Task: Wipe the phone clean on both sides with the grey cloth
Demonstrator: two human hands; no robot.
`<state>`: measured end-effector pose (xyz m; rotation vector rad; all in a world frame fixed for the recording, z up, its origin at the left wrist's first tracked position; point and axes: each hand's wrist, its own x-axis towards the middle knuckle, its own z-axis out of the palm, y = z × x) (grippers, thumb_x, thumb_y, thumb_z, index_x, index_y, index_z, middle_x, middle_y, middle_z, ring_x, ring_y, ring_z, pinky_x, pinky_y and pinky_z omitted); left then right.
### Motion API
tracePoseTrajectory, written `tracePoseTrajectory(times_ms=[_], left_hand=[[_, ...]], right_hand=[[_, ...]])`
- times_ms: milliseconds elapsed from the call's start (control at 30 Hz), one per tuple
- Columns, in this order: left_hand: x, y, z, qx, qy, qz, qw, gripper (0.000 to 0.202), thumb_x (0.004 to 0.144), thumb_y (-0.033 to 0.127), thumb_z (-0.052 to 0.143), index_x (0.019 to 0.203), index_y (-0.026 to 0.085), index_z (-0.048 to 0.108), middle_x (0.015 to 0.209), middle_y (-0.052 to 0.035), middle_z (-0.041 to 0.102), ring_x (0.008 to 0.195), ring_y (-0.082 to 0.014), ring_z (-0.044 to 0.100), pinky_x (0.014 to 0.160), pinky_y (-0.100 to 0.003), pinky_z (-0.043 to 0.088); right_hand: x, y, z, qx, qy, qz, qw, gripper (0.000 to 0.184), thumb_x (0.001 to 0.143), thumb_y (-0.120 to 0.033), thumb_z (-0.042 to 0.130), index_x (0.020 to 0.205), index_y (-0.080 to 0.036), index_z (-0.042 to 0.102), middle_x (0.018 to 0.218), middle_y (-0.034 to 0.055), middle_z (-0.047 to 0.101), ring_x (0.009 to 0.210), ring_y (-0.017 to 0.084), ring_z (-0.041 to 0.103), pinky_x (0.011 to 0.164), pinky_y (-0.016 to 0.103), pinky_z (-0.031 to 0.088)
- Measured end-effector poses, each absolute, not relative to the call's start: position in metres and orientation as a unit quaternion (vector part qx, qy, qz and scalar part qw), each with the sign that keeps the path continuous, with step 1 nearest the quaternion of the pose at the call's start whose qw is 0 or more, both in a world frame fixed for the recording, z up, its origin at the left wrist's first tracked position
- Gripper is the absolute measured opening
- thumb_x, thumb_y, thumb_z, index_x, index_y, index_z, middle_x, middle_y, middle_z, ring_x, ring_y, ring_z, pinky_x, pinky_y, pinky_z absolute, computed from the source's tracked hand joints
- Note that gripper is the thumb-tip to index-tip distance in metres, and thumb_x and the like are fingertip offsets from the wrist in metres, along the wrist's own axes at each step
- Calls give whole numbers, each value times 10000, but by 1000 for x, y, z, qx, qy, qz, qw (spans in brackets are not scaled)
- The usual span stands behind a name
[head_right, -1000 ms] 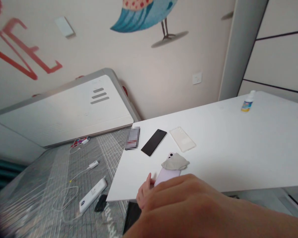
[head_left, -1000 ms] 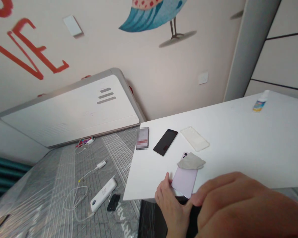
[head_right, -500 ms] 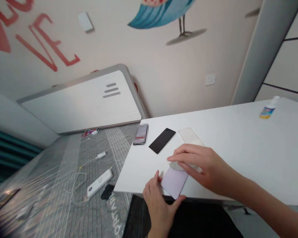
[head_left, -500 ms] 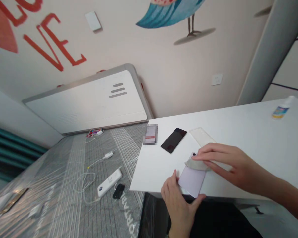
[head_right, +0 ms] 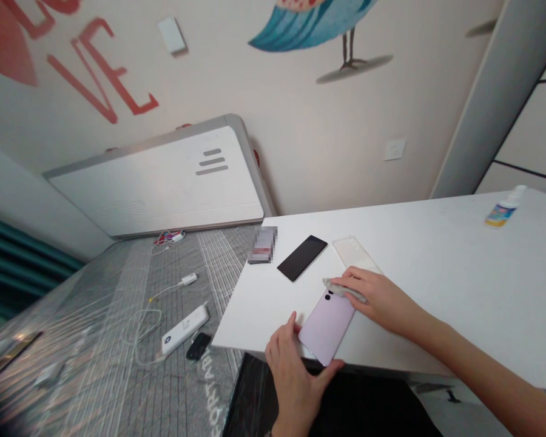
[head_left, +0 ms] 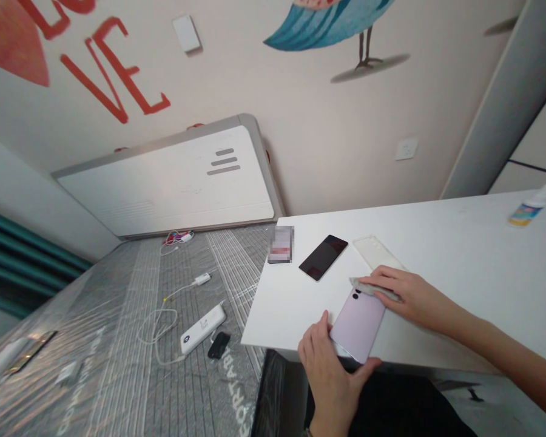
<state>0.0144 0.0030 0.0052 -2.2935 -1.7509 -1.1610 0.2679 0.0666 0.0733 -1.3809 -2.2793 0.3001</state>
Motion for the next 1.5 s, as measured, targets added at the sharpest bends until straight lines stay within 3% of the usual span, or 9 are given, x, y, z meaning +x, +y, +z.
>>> tracePoseTrajectory(times_ms=[267,433,600,800,1000,1167,1333,1500], left_hand=[[12,3,-4,-740,-562,-367,41,1089,711,809,748,1487,120,419,1218,-125,644,1121,-297,582,995,-428,439],[9,6,-12,-754,-540,-365,78,1060,733,809,726,1478,115,431,1266,-143,643,1154,-304,582,1001,-427,443],[10,5,-12,-748,-558,-355,59,1082,711,765,783,1495,116,415,1248,-136,643,1145,-301,581,996,-427,453],[8,4,-8,-760,-540,-355,70,1143,695,855,714,1513,114,412,1245,-157,637,1148,-326,581,984,-446,468],[4,0,-1,-767,-531,-355,56,851,916,648,610,1537,111,385,1297,-155,616,1191,-302,562,1020,-431,457],[6,1,-1,-757,-538,-367,49,888,858,670,683,1501,114,426,1248,-140,636,1156,-298,572,1008,-428,460],[6,1,-1,-758,-534,-372,35,819,869,580,698,1489,117,429,1263,-143,624,1175,-294,568,1024,-433,453],[6,0,2,-757,-539,-368,27,864,798,505,788,1485,129,425,1245,-126,637,1154,-292,571,1006,-430,467]], right_hand=[[244,65,72,-519,-820,153,188,442,1005,-222,467,1411,-279,631,1114,76,642,995,211,654,871,343,525],[211,42,74,-422,-874,151,188,464,945,-135,533,1370,-282,645,1031,64,664,910,195,622,782,305,481],[228,48,65,-453,-868,54,195,455,962,-122,524,1364,-291,654,1051,73,671,953,221,618,828,349,479],[252,61,46,-492,-844,-52,210,461,987,-144,500,1428,-227,608,979,78,669,893,222,630,773,350,490],[248,62,55,-488,-851,-54,188,504,926,-119,533,1409,-239,610,964,66,666,888,224,629,760,346,479],[241,59,54,-506,-836,-82,194,441,915,-125,535,1338,-161,658,950,90,687,868,244,626,767,380,473],[226,49,56,-430,-882,6,193,428,902,-142,571,1298,-257,690,983,61,703,908,237,638,820,385,485],[238,56,57,-494,-842,-14,217,429,938,-160,554,1349,-185,673,1032,107,720,968,258,664,850,408,528]])
